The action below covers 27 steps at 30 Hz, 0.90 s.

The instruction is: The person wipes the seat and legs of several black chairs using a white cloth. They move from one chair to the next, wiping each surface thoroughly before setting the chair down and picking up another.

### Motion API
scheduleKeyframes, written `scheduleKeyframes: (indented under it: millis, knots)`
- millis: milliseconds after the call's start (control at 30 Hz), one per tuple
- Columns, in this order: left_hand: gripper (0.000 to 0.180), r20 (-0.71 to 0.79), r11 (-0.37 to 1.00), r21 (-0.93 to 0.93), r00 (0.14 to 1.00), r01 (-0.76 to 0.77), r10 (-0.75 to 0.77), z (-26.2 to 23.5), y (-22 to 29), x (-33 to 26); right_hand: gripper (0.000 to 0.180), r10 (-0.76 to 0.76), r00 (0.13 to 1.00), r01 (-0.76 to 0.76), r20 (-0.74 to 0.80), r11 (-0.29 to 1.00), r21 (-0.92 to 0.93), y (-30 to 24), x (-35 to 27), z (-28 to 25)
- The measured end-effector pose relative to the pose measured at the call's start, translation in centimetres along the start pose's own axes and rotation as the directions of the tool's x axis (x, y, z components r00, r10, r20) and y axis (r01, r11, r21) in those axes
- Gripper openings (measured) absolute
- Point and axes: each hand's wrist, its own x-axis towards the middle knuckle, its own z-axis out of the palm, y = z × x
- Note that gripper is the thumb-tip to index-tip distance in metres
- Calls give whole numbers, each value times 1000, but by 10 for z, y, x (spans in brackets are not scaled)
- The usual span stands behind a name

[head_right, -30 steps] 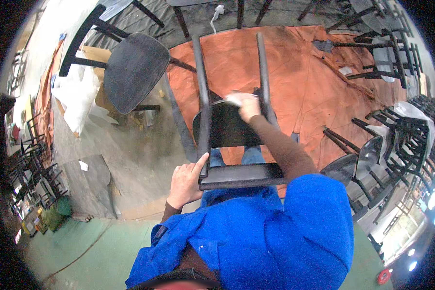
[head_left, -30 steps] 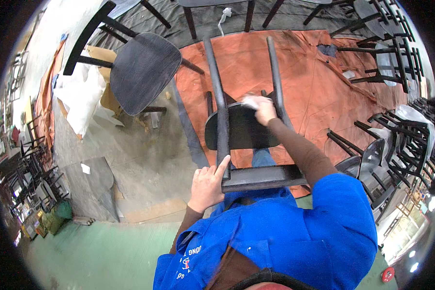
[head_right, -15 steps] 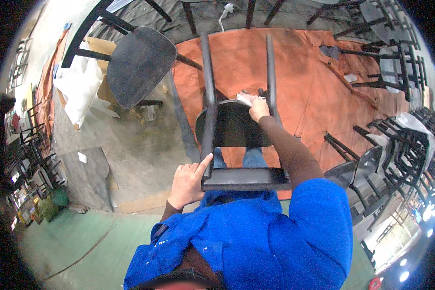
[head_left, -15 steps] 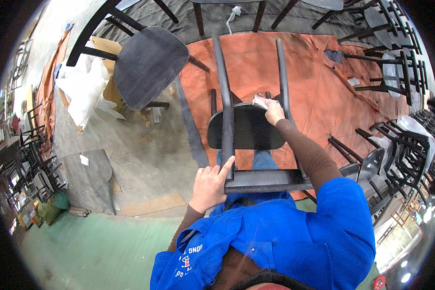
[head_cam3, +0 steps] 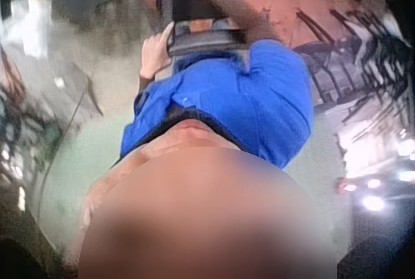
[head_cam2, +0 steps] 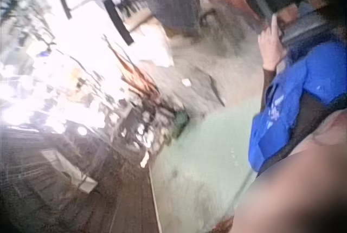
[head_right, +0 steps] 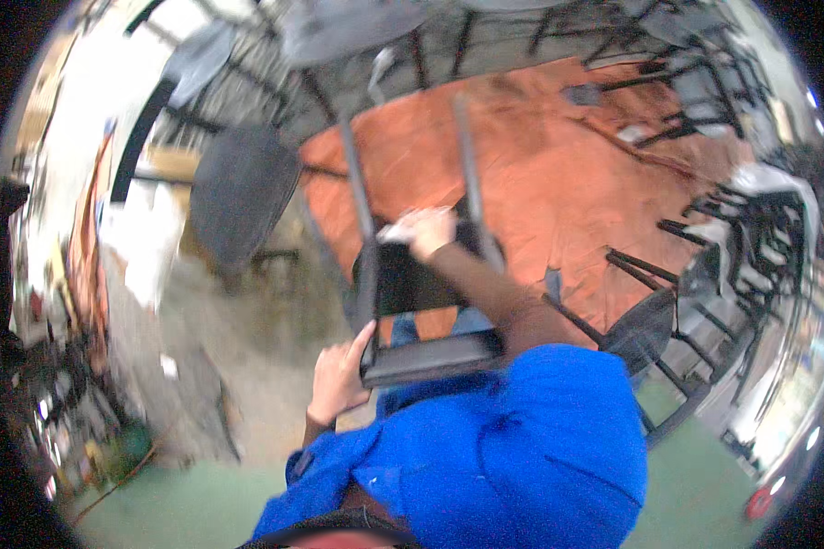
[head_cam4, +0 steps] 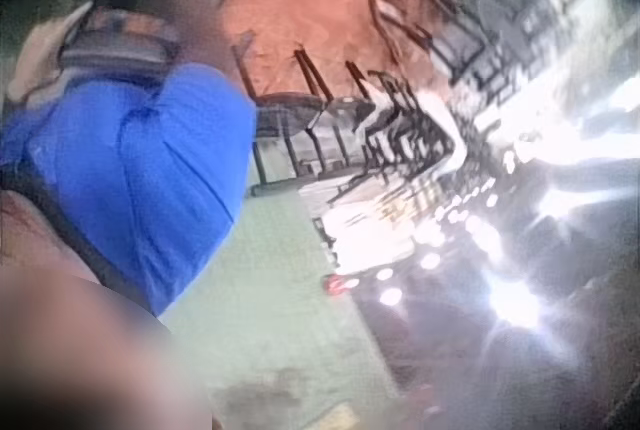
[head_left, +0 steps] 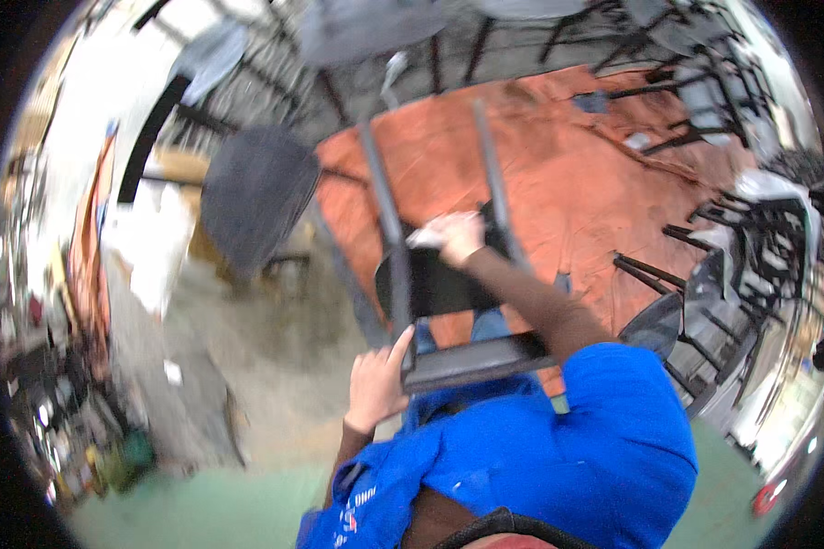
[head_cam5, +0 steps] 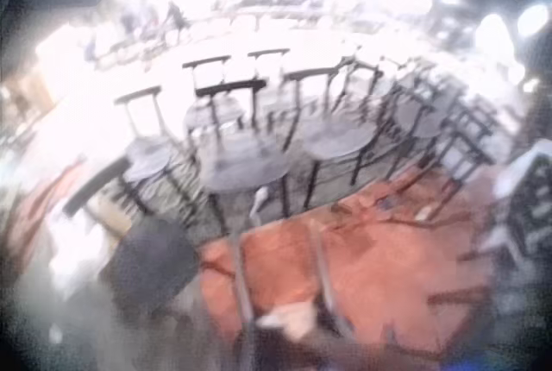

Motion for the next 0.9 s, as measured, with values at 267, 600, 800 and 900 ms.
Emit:
scheduleKeyframes:
  millis: [267,600,800,900]
  knots:
    - [102,-81,997,-76,997,-23,17,8,-4,1,29,10,999,-32,47,861,508,87,14,-42]
    - [103,-147,921,311,946,-235,290,-38,-6,98,30,819,558,-110,-132,231,967,239,-261,35]
    - [90,16,796,159,808,-584,589,-52,117,209,48,816,545,191,192,-344,919,181,-252,152]
    - [83,159,696,120,705,-708,691,-52,172,257,49,793,586,126,168,-294,947,174,-221,136]
